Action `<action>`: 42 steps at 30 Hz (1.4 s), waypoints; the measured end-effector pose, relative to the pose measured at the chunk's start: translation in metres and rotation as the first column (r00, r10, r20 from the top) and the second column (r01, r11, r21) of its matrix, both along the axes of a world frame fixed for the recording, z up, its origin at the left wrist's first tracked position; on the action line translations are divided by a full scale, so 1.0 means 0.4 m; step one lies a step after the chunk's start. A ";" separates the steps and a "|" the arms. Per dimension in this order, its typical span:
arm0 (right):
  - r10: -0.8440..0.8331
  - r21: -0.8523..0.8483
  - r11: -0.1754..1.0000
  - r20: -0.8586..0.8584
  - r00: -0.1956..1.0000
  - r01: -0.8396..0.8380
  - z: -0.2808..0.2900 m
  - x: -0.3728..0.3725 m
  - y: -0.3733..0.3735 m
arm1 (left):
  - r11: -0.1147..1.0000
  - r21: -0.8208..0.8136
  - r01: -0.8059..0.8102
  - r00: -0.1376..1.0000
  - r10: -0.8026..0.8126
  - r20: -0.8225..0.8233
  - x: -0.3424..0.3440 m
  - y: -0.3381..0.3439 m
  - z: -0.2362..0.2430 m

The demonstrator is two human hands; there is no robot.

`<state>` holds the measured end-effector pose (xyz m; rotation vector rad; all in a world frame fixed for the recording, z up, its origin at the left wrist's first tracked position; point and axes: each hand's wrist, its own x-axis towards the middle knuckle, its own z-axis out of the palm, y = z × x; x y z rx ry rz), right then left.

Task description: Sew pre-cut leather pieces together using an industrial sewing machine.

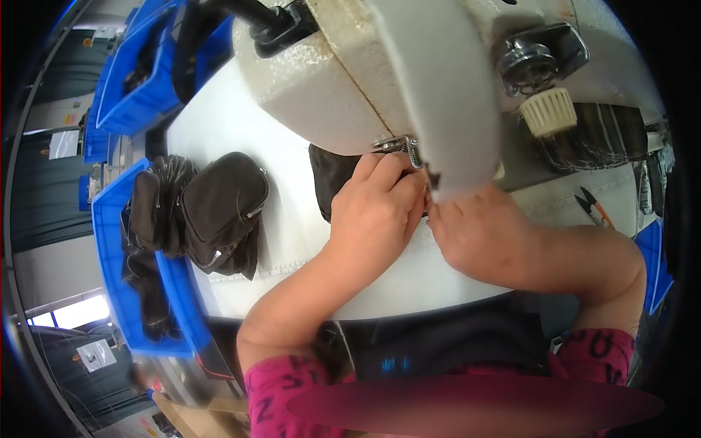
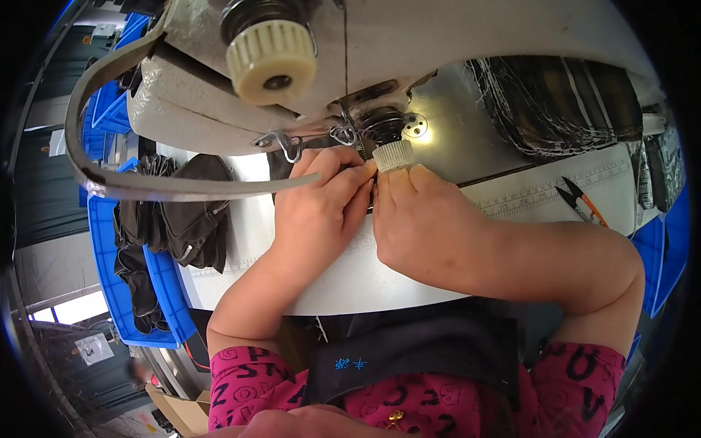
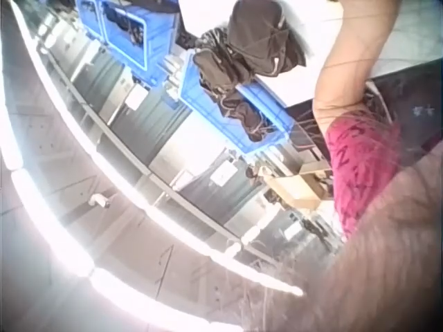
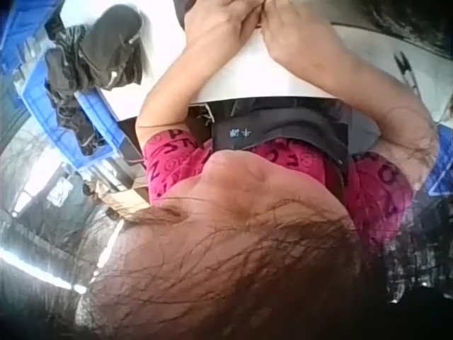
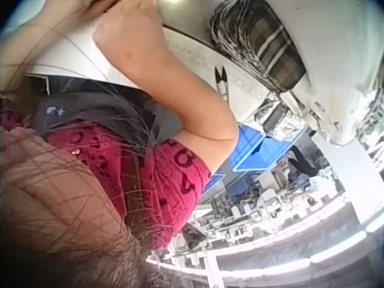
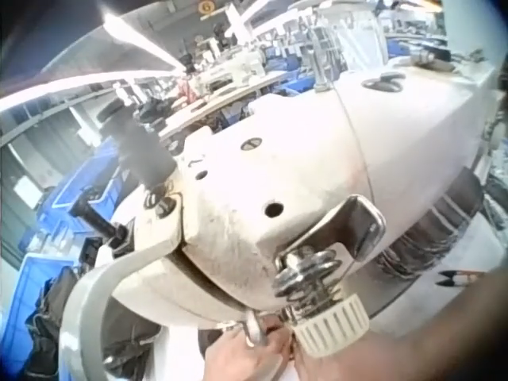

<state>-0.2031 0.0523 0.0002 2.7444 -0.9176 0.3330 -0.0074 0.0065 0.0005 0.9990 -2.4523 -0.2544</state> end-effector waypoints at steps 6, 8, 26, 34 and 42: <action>-0.040 0.062 0.997 -0.011 0.999 0.041 0.000 -0.002 -0.015 | 1.000 -0.020 -0.019 0.999 0.018 -0.047 -0.002 -0.022 -0.019; -0.050 0.116 0.992 -0.003 0.999 0.050 -0.005 -0.002 -0.022 | 0.999 -0.014 -0.035 0.998 0.034 -0.057 -0.003 -0.026 -0.021; -0.094 0.152 0.984 -0.004 0.996 0.094 -0.002 -0.006 -0.042 | 0.995 -0.082 -0.050 0.999 0.050 0.003 0.022 -0.046 -0.021; -0.151 0.032 0.988 0.018 0.988 0.150 -0.004 0.003 -0.048 | 0.984 0.122 -0.131 0.990 0.135 -0.027 0.026 -0.052 -0.021; -0.124 0.099 0.988 0.085 0.989 0.115 -0.011 0.001 -0.052 | 0.994 0.006 -0.106 0.994 0.106 -0.012 0.016 -0.042 -0.026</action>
